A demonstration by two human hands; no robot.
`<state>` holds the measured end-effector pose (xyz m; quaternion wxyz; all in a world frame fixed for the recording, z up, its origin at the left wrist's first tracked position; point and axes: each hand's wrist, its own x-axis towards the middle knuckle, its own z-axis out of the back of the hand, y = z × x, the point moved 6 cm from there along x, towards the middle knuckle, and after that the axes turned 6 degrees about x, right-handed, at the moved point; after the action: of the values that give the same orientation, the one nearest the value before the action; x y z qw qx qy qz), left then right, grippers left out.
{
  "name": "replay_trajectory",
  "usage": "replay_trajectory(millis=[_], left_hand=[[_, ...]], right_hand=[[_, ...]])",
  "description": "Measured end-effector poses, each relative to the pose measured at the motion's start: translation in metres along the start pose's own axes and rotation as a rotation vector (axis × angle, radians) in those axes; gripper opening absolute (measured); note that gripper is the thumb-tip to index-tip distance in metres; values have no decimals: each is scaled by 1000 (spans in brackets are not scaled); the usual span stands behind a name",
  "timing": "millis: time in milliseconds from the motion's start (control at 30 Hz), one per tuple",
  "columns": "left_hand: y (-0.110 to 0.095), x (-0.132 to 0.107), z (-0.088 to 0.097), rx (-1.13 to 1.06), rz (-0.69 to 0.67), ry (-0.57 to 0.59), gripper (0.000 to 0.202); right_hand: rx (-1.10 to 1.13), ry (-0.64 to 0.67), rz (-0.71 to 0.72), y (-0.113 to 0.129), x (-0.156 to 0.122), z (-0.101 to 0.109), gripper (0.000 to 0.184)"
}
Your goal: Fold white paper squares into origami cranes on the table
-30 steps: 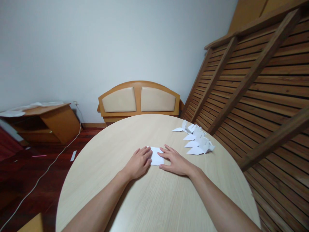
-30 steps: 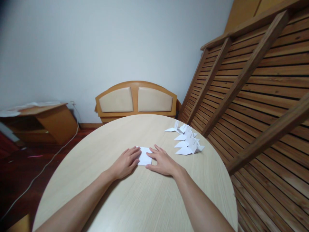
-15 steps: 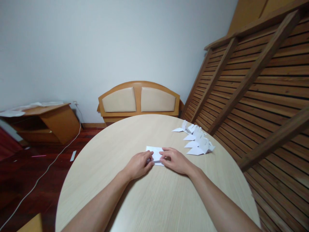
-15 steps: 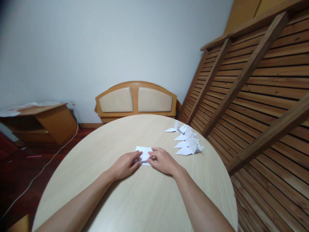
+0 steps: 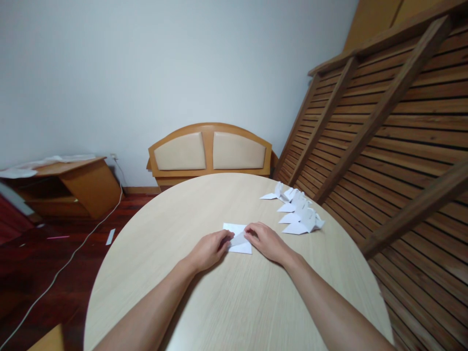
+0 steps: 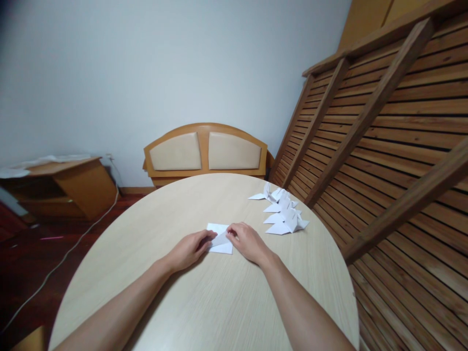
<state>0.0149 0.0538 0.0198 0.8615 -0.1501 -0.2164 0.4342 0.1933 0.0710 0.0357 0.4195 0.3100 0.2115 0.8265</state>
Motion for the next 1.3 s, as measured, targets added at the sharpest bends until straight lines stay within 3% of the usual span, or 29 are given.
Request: replay_trajectory(millis=[233, 367, 467, 600, 700, 1033, 1133, 1300], left_hand=[[-2, 0, -5, 175, -206, -50, 38], [1, 1, -5, 281, -164, -88, 37], [2, 2, -4, 303, -117, -110, 37], [8, 1, -4, 323, -70, -84, 40], [18, -1, -7, 338, -21, -37, 44], [37, -7, -4, 240, 17, 122, 52], [31, -6, 0, 177, -10, 155, 55], [10, -4, 3, 128, -159, 98, 43]], right_hand=[[-55, -39, 47, -2, 2, -5, 17], [-106, 3, 117, 9, 0, -10, 20], [-117, 114, 146, 17, -4, -19, 35], [-97, 309, 70, 14, -10, -34, 65], [-93, 359, 7, 9, -11, -36, 72], [-178, 333, -113, 0, -9, -29, 73], [-225, 279, -168, -8, -8, -26, 71], [-295, 192, -252, -21, -6, -21, 65]])
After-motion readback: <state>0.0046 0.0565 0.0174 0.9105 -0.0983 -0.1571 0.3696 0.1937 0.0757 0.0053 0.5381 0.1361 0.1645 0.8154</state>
